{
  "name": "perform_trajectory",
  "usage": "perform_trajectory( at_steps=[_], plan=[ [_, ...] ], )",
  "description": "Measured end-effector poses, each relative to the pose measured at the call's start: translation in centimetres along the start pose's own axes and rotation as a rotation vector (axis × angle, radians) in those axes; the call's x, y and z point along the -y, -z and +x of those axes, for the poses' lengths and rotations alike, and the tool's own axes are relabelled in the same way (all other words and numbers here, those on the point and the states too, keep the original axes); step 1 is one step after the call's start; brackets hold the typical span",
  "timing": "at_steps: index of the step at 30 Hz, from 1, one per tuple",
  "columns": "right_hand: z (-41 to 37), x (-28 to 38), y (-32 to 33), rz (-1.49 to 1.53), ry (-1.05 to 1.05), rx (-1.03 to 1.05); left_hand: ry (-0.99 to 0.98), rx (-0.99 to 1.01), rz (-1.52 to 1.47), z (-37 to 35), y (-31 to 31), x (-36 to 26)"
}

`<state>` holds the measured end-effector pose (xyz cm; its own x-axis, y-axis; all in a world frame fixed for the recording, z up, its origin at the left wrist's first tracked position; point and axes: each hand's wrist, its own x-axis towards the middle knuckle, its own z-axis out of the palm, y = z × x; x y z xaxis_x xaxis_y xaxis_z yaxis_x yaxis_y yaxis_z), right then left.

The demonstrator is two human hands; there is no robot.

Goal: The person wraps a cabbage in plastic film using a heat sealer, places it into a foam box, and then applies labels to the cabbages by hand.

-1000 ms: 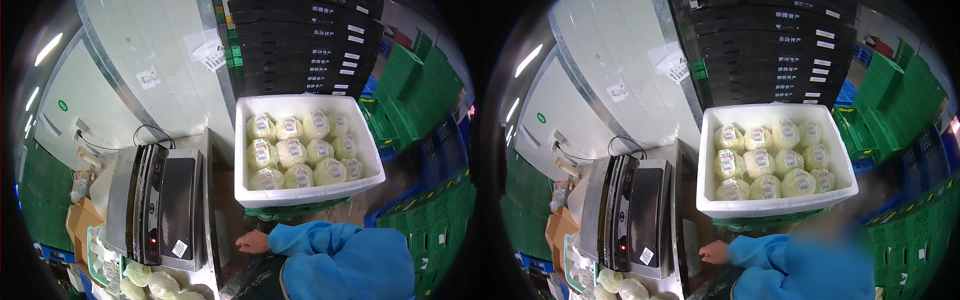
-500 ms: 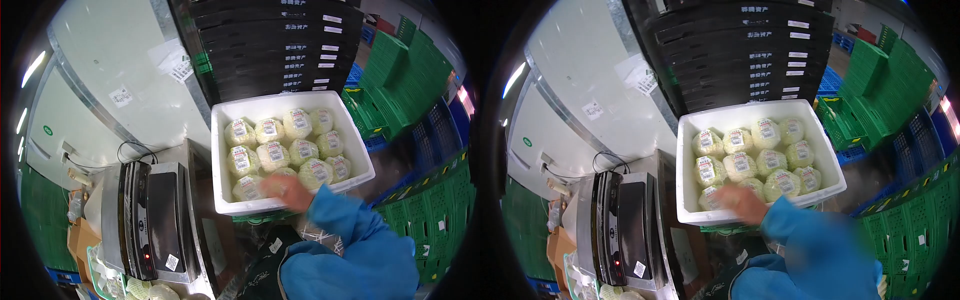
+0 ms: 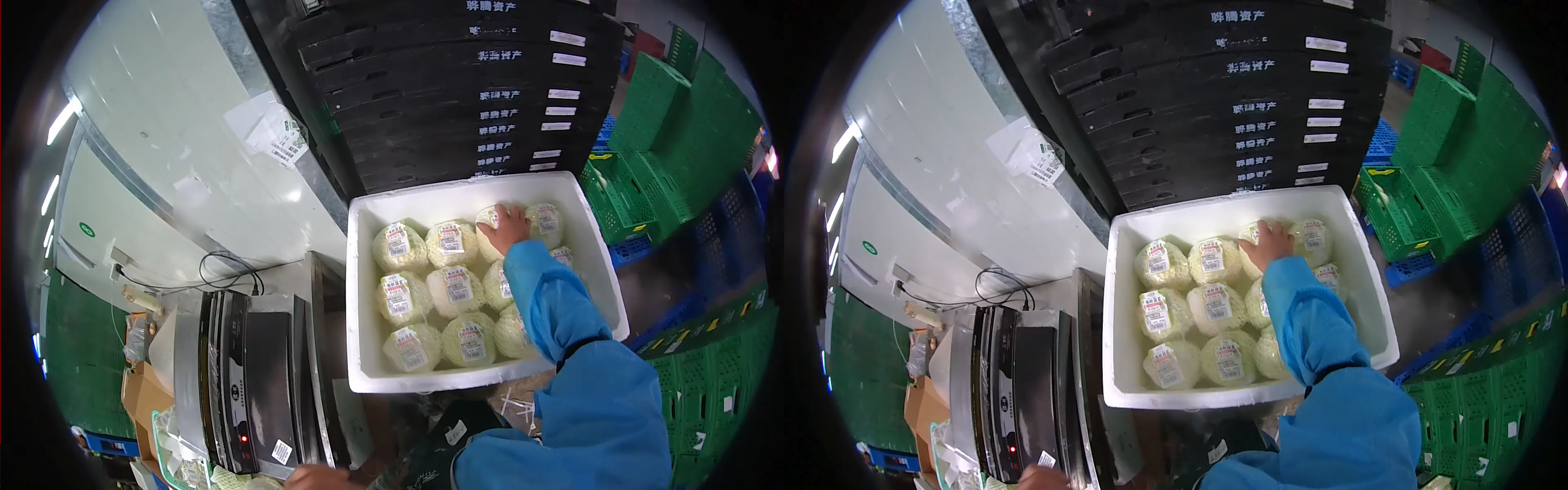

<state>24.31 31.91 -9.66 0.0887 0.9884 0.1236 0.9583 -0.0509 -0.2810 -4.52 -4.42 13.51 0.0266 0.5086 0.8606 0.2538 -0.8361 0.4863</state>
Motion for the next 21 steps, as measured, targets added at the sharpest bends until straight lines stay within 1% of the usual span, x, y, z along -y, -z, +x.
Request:
perform_trajectory(
  at_steps=[1, 2, 3, 4, 6, 7, 9, 12, 13, 14, 15, 16, 17, 18, 19, 20, 21],
  plan=[
    [0.0, -0.4, -0.3, -0.005, 0.027, -0.074, 0.246, 0.308, 0.067, 0.3, 0.9, 0.5],
    [-0.2, -0.7, -0.7, -0.013, 0.051, -0.145, 0.338, 0.272, -0.016, -0.5, 0.0, 2.2],
    [0.0, -1.1, -1.4, -0.013, 0.08, -0.237, 0.339, 0.302, 0.028, -0.7, -1.0, 3.8],
    [0.0, -1.6, -1.8, -0.015, 0.072, -0.234, 0.374, 0.364, 0.1, -1.0, -1.7, 5.0],
    [0.1, -2.3, -2.2, 0.078, 0.144, -0.3, 0.575, 0.46, 0.122, -2.4, -2.7, 7.2],
    [0.4, -2.7, -2.1, 0.075, 0.144, -0.309, 0.565, 0.458, 0.118, -2.5, -3.2, 8.0],
    [0.3, -3.0, -2.4, 0.188, 0.186, -0.336, 0.755, 0.46, 0.152, -1.8, -4.2, 9.1],
    [0.4, -3.0, -2.4, 0.246, 0.205, -0.335, 0.79, 0.459, 0.141, -5.2, -4.5, 10.6],
    [0.9, -3.9, -3.9, 0.223, 0.208, -0.345, 0.812, 0.476, 0.103, -5.1, -4.5, 10.5],
    [1.4, -5.8, -6.0, 0.22, 0.246, -0.433, 0.785, 0.473, 0.125, -6.3, -4.2, 10.7],
    [2.0, -7.3, -6.9, 0.299, 0.068, -0.256, 0.701, 0.449, 0.186, -6.3, -4.4, 10.6],
    [3.3, -10.7, -10.4, 0.44, 0.148, -0.277, 0.736, 0.481, 0.254, -6.7, -4.2, 10.1],
    [4.6, -12.7, -11.2, 0.283, 0.291, -0.292, 0.82, 0.518, 0.249, -6.6, -3.8, 9.4],
    [5.5, -12.3, -10.4, 0.22, 0.267, -0.241, 0.697, 0.432, 0.31, -8.3, -3.4, 9.2],
    [8.2, -15.2, -13.7, 0.223, 0.302, -0.236, 0.719, 0.378, 0.227, -8.4, -2.6, 8.3],
    [11.8, -18.7, -17.9, -0.112, 0.563, -0.33, 0.8, 0.389, 0.207, -9.1, -1.8, 7.6],
    [11.6, -16.7, -16.5, -0.446, 0.798, -0.517, 0.813, 0.325, 0.266, -9.7, -0.9, 6.8]
  ],
)
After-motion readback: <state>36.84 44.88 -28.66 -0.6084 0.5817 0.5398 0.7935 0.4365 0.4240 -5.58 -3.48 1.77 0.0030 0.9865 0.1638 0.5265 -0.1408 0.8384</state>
